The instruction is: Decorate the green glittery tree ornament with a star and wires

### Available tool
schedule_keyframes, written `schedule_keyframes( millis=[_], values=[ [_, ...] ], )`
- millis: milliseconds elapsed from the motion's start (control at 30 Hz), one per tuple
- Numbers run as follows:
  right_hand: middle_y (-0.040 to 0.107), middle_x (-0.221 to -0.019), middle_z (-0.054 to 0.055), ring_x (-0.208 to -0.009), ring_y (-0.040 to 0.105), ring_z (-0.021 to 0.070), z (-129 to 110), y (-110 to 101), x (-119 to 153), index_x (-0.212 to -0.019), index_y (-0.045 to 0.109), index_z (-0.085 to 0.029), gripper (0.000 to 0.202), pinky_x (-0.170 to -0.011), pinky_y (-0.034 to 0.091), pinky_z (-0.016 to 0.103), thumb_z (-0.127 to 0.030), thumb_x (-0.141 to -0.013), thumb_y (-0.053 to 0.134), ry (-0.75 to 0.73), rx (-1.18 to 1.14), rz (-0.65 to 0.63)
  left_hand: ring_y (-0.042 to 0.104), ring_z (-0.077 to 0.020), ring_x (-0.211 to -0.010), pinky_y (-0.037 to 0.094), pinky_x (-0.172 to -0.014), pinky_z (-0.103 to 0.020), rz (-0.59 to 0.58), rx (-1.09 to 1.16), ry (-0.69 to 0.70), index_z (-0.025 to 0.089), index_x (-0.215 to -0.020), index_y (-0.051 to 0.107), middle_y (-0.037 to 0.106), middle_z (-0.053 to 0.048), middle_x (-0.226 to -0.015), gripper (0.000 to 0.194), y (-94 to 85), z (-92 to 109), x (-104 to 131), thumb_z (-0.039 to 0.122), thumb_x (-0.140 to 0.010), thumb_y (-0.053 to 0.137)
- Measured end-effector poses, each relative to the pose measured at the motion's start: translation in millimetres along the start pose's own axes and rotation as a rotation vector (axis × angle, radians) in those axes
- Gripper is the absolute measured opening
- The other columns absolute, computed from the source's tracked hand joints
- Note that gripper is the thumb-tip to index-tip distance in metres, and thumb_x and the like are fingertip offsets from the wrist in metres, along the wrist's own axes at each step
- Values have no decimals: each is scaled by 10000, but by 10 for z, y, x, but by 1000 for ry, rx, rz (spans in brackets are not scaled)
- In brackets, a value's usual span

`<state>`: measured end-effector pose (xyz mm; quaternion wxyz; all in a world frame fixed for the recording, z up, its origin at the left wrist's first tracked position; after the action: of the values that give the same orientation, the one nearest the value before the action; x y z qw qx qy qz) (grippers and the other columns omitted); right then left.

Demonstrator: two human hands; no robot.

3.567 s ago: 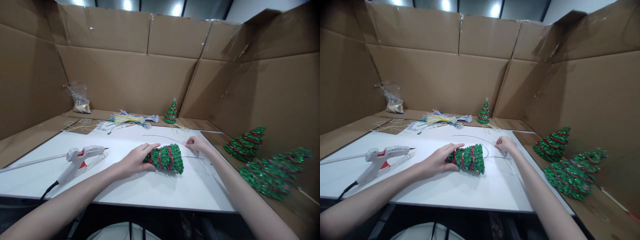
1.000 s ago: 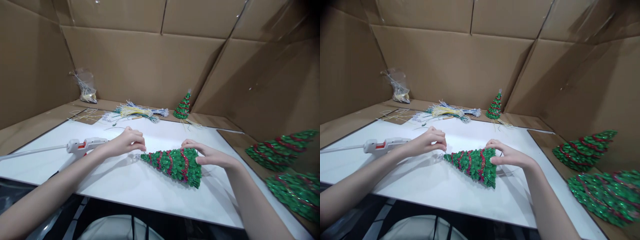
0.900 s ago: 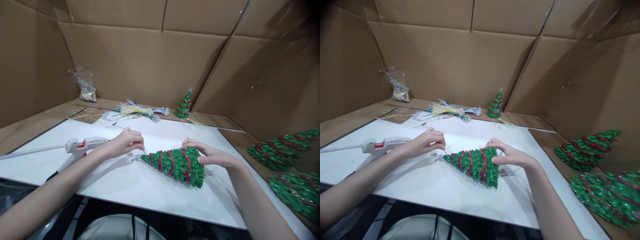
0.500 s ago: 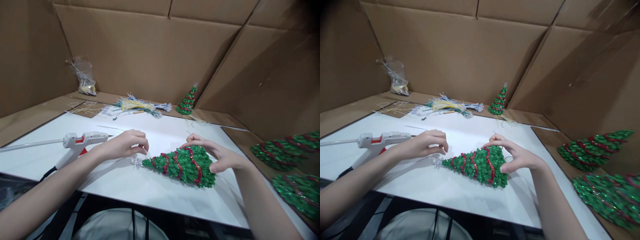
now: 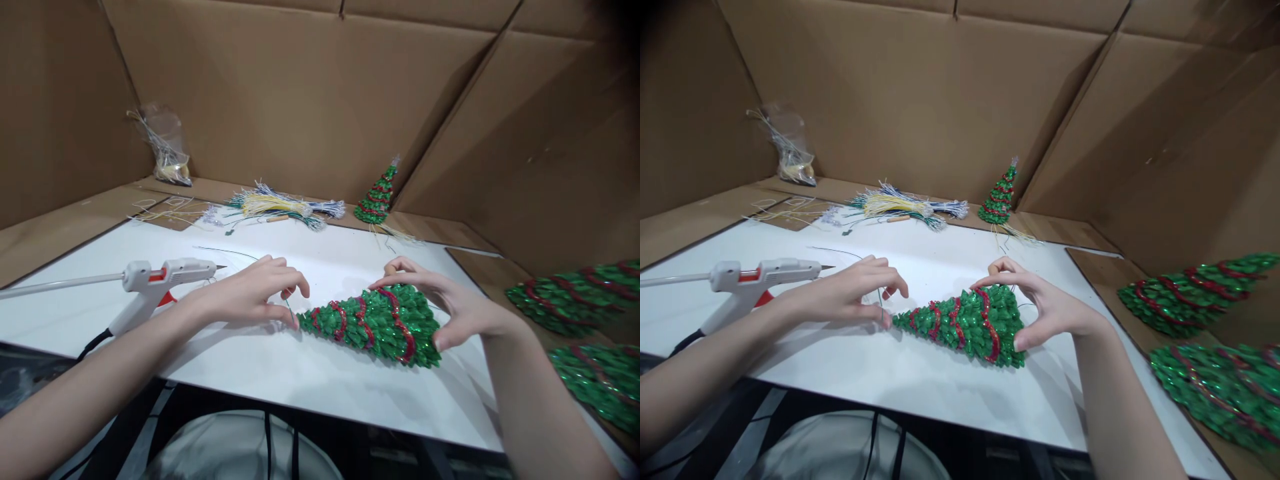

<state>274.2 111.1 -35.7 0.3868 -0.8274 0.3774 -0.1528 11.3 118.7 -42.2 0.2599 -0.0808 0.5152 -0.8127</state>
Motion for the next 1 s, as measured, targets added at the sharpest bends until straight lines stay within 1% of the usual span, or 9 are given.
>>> schedule_keyframes(
  millis=[100,167,267,300,400,567,700,867,1000],
  values=[
    [420,-967,50,-926,451,260,25,-17,19,-1164,617,-323,740,-889,375,431,-681,-522,705,8,-1,22,438,-199,-868,324,-753,-270,-20,20,-17,240,-1067,532,543,-16,-900,478,5,0,2,568,-737,644],
    [419,-992,52,-962,449,271,41,-25,32,-1169,612,-334,741,-926,354,444,-666,-516,722,12,-9,30,439,-192,-867,308,-768,-275,-14,29,-6,236,-1041,534,560,-11,-908,402,6,2,-8,531,-781,621],
    [419,-1000,53,-983,451,281,51,-27,46,-1182,602,-343,754,-944,346,456,-667,-512,726,27,-18,26,448,-168,-831,270,-777,-281,59,25,32,225,-956,540,606,13,-874,175,-4,-7,-33,390,-917,497],
    [422,-1004,56,-990,452,285,49,-25,49,-1187,599,-342,764,-944,349,458,-673,-510,723,34,-20,21,447,-161,-812,261,-773,-283,95,17,48,220,-926,542,620,19,-863,151,-8,-12,-40,345,-943,459],
    [439,-1035,65,-1017,457,296,31,-23,56,-1196,593,-339,792,-956,357,463,-699,-501,711,38,-19,2,432,-160,-776,248,-748,-290,175,-17,80,213,-860,556,645,17,-842,187,-4,-20,-51,264,-963,409],
    [445,-1104,69,-1062,455,310,9,-19,76,-1216,565,-370,809,-997,335,495,-725,-500,690,8,-18,-52,451,-168,-799,266,-758,-295,152,-52,136,210,-850,587,649,-10,-826,214,53,29,-45,245,-959,407],
    [442,-1116,75,-1073,450,320,7,-20,78,-1221,556,-371,820,-1007,326,520,-748,-501,666,8,-33,-59,474,-165,-809,286,-773,-292,138,-69,153,205,-888,581,647,-13,-844,188,81,77,-36,258,-959,415],
    [459,-1093,80,-1045,468,312,-2,-19,57,-1212,569,-346,804,-972,371,514,-751,-523,652,7,-45,-59,475,-166,-785,303,-765,-289,125,-65,173,207,-885,598,639,-12,-786,152,99,136,-27,241,-939,460],
    [480,-1063,77,-1010,490,300,17,-29,57,-1215,573,-343,791,-930,406,492,-812,-579,535,5,-80,-45,456,-165,-761,304,-751,-288,148,-39,185,208,-855,619,621,-11,-745,154,87,167,-24,268,-923,495]
  ],
)
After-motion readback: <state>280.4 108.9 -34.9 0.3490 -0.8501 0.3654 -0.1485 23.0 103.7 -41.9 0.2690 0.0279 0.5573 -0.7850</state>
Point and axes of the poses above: each hand's wrist, its own x-axis away from the middle knuckle, its own y-axis out of the palm, z = x × y, the point moved 5 cm from there along -x, towards the middle knuckle
